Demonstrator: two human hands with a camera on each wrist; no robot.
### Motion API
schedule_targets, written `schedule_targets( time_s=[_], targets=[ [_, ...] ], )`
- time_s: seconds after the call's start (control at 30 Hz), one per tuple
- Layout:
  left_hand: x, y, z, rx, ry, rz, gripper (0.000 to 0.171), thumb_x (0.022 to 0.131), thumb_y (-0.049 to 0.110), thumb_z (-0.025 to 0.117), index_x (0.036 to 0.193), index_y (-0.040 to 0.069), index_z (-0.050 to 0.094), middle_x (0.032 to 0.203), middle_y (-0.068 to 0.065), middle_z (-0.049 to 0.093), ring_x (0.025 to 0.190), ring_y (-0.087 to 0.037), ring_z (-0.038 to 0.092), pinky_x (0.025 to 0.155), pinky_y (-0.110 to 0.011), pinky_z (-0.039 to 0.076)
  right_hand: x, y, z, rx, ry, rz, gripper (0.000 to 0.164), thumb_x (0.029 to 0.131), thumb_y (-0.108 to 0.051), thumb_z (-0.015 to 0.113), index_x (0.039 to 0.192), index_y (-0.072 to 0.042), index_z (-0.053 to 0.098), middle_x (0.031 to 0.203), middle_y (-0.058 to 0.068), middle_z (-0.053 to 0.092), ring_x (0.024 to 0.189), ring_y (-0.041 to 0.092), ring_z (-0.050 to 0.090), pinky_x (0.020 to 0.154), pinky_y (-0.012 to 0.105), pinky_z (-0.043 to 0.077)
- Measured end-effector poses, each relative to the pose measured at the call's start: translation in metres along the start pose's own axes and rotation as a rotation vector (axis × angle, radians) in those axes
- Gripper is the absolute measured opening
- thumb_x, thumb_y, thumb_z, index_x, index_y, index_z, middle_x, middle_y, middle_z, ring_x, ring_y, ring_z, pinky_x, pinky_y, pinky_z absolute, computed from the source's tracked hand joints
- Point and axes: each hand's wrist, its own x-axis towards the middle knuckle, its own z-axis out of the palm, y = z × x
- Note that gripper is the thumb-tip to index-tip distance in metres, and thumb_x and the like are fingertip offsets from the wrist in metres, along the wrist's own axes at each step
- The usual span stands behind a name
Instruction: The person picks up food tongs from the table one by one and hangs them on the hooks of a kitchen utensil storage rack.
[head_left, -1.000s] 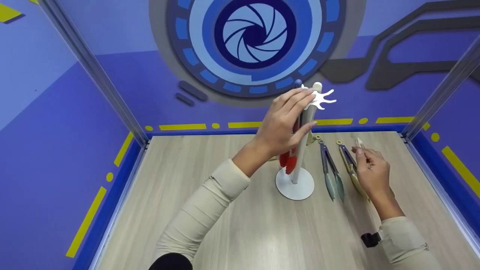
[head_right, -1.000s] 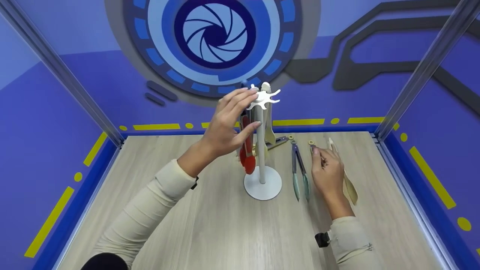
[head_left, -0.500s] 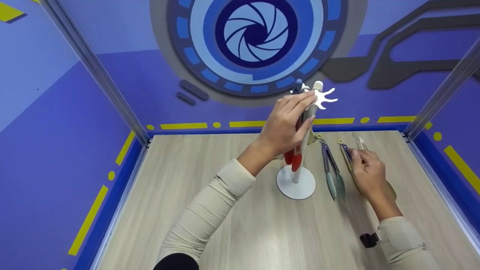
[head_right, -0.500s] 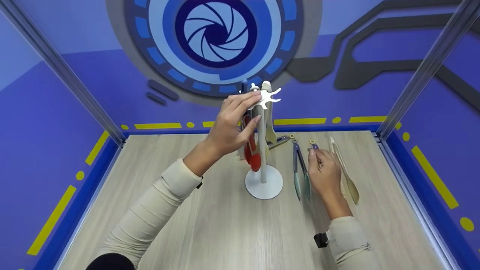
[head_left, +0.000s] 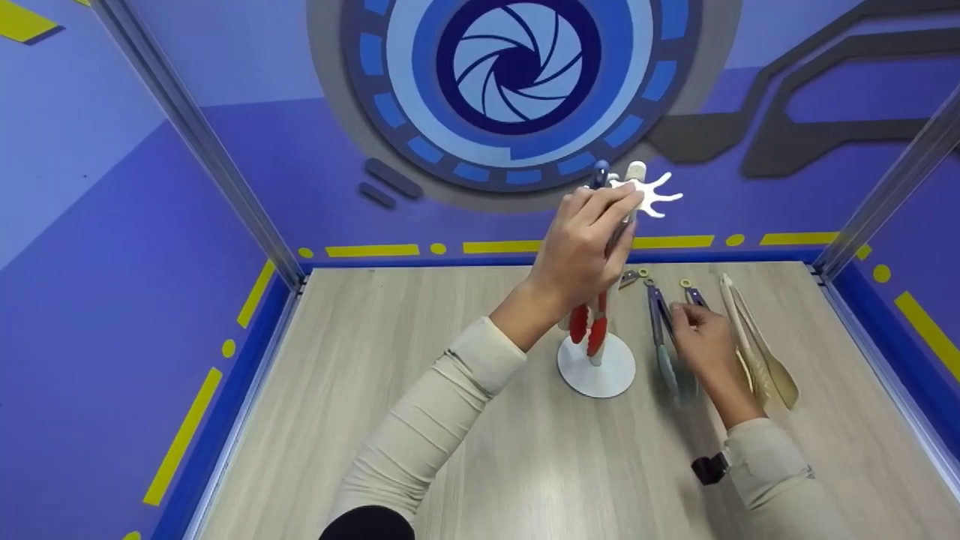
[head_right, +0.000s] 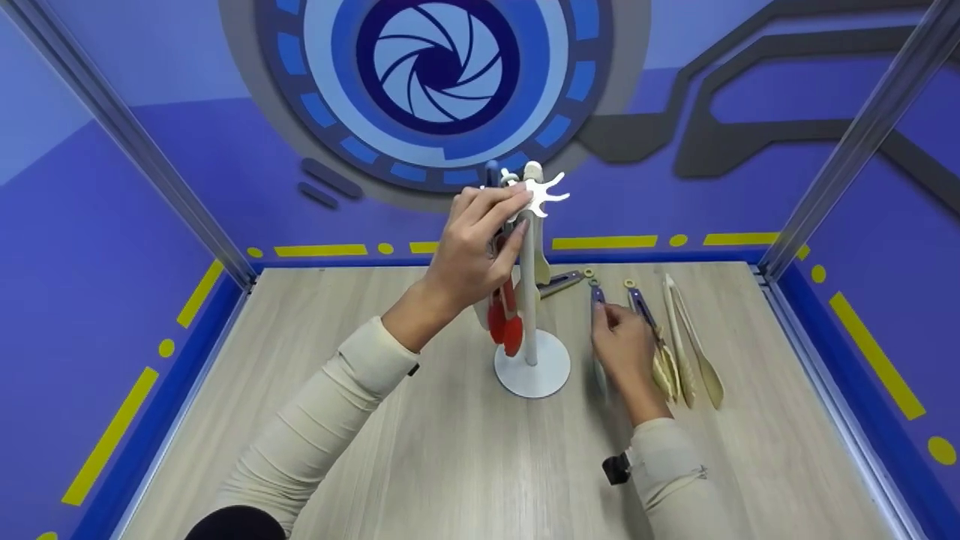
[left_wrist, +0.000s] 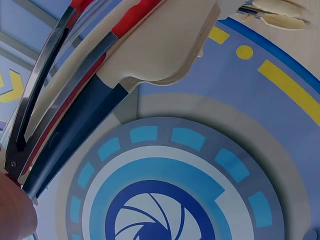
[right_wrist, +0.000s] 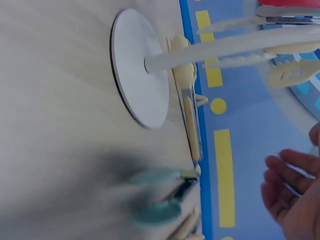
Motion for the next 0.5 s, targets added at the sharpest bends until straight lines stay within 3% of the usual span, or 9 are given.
schedule_targets(
  time_s=[0.13, 0.33, 0.5],
  targets=[
    [0.002, 0.003, 0.005, 0.015, 0.040, 0.003, 0.035, 0.109, 0.026, 0.059, 0.138, 0.012, 0.071, 0.139, -0.003, 0.072, 0.114, -0.018, 0.060, 0.103, -0.026, 0.049, 0.005, 0.000, 0.020, -0.049, -0.081, 0.030, 0.039, 0.107, -0.035, 0.060, 0.116, -0.003, 0.080, 0.098, 0.019, 0.078, 0.078, 0.018, 0.064, 0.071, 0.028, 0.048],
    [0.001, 0.006, 0.012, 0.034, 0.102, 0.013, 0.033, 0.108, 0.022, 0.059, 0.134, 0.011, 0.073, 0.136, -0.003, 0.074, 0.112, -0.019, 0.061, 0.099, -0.026, 0.049, 0.015, 0.002, 0.054, -0.089, -0.180, 0.030, 0.049, 0.108, -0.037, 0.055, 0.137, 0.001, 0.069, 0.116, 0.025, 0.077, 0.106, 0.041, 0.073, 0.095, 0.055, 0.055],
    [0.000, 0.006, 0.015, 0.046, 0.136, 0.016, 0.032, 0.107, 0.021, 0.059, 0.133, 0.011, 0.074, 0.135, -0.003, 0.075, 0.111, -0.019, 0.061, 0.098, -0.027, 0.049, 0.029, -0.003, 0.075, -0.032, -0.309, 0.182, 0.052, 0.109, -0.036, 0.047, 0.140, 0.002, 0.065, 0.133, 0.027, 0.070, 0.118, 0.039, 0.067, 0.101, 0.053, 0.054]
  ],
)
